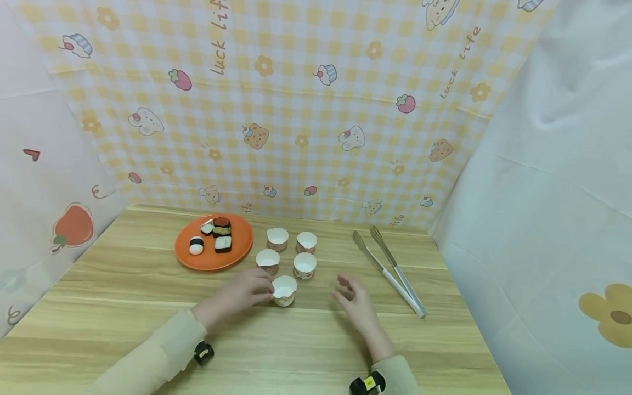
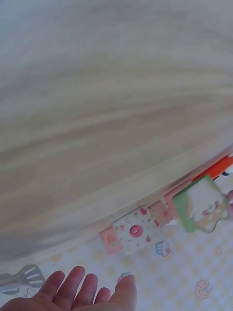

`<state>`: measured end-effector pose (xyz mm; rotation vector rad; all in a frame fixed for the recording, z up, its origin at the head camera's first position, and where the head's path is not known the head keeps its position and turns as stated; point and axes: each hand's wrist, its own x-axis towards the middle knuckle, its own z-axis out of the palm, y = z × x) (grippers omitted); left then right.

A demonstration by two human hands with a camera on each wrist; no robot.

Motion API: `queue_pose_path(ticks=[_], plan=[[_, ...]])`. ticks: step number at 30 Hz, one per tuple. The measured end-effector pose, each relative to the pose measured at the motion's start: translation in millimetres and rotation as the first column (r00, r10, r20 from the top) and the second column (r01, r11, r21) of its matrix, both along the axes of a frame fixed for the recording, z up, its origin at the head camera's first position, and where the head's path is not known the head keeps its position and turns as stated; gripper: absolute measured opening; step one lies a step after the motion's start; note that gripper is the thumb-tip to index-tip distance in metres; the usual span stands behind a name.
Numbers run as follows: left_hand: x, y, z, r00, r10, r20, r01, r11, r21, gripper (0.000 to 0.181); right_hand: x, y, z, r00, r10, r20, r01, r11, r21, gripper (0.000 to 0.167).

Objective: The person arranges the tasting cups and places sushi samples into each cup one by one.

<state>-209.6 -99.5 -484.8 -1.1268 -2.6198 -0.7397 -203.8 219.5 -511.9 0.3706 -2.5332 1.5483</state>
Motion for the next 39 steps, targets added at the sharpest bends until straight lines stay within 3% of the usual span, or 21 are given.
queue_pose_path(ticks=[4, 9, 19, 22, 28, 39], plan=[[1.4, -6.8, -0.3, 1.0, 0.004, 0.0, -0.004, 1.0, 0.009, 0.005, -2.5, 9.9, 6.4, 0.998, -0.067, 0.009, 0.066, 0.997, 0.047, 0.046], [4.1, -13.0, 2.0, 1.0, 0.004, 0.005, -0.004, 1.0, 0.021, 0.004, -4.3, 20.8, 14.1, 0.996, -0.09, -0.028, 0.092, 0.994, 0.059, 0.046], [6.6, -21.1, 2.8, 0.999, 0.049, 0.003, -0.049, 0.999, -0.017, 0.006, -9.5, 38.8, 26.7, 0.967, -0.156, -0.201, 0.184, 0.975, 0.128, 0.042], [6.6, -23.3, 2.8, 0.998, 0.067, 0.015, -0.066, 0.997, -0.038, 0.006, -10.5, 46.4, 31.4, 0.965, -0.172, -0.197, 0.204, 0.967, 0.153, 0.043], [8.6, -27.4, 6.0, 0.994, 0.093, 0.051, -0.09, 0.994, -0.061, 0.006, -14.7, 64.6, 40.2, 0.967, -0.23, -0.107, 0.245, 0.957, 0.157, 0.046], [10.2, -31.8, 7.0, 0.996, 0.079, 0.038, -0.077, 0.995, -0.067, 0.006, -24.7, 85.8, 41.5, 0.938, -0.345, -0.019, 0.343, 0.924, 0.168, 0.065]])
